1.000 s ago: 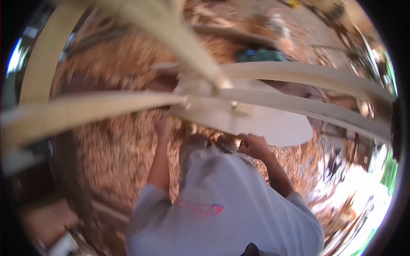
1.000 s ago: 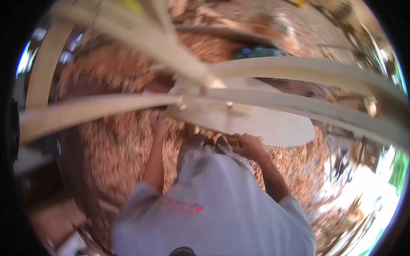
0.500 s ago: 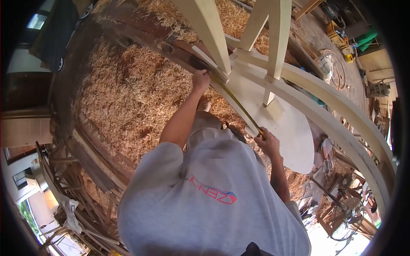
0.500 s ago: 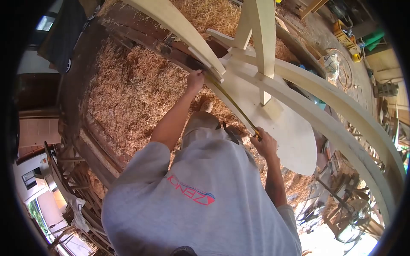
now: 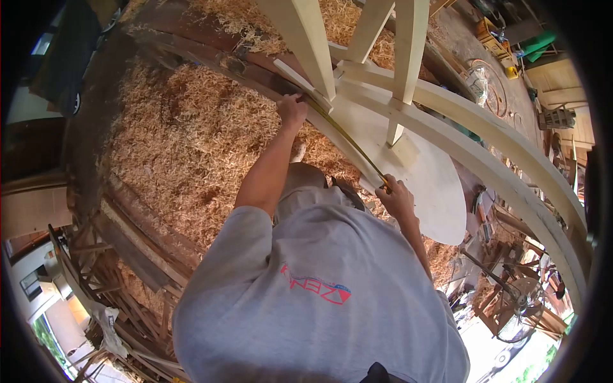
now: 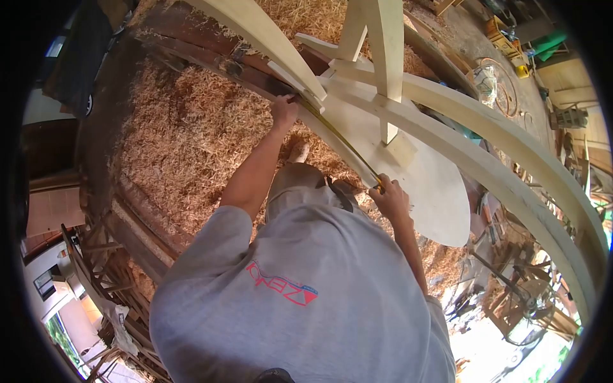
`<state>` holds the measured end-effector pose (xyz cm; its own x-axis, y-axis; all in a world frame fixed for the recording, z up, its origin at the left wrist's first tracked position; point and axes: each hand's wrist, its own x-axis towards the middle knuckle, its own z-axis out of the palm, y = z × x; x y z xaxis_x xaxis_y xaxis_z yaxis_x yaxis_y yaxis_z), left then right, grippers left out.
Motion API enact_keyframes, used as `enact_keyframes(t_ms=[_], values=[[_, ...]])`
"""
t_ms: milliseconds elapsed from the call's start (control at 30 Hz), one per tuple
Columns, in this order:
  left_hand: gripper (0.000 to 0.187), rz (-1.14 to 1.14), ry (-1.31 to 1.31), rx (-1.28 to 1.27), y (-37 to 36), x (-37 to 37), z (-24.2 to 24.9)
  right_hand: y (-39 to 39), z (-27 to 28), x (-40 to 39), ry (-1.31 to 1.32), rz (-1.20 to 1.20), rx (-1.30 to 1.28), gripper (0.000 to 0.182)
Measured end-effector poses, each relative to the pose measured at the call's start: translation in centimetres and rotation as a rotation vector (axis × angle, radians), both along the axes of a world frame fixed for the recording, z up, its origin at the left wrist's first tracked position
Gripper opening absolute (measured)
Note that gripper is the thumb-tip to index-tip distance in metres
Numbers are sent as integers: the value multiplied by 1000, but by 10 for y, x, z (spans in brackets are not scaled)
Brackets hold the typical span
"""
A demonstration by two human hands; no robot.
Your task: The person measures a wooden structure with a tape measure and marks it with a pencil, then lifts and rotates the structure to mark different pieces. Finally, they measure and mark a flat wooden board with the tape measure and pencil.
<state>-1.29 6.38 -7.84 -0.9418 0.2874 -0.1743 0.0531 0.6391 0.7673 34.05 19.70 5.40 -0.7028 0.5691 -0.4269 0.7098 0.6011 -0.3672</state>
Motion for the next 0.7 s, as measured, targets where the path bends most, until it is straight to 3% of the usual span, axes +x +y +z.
enact_keyframes(t_ms=[333,500,700], values=[[32,-13,177,-44,5,22,17,2,0,-4,-1,-18,6,45],[56,-65,386,94,1,45,11,2,3,-6,-4,-32,-14,45],[67,-118,239,84,-6,40,15,3,4,-8,-18,-55,-30,45]])
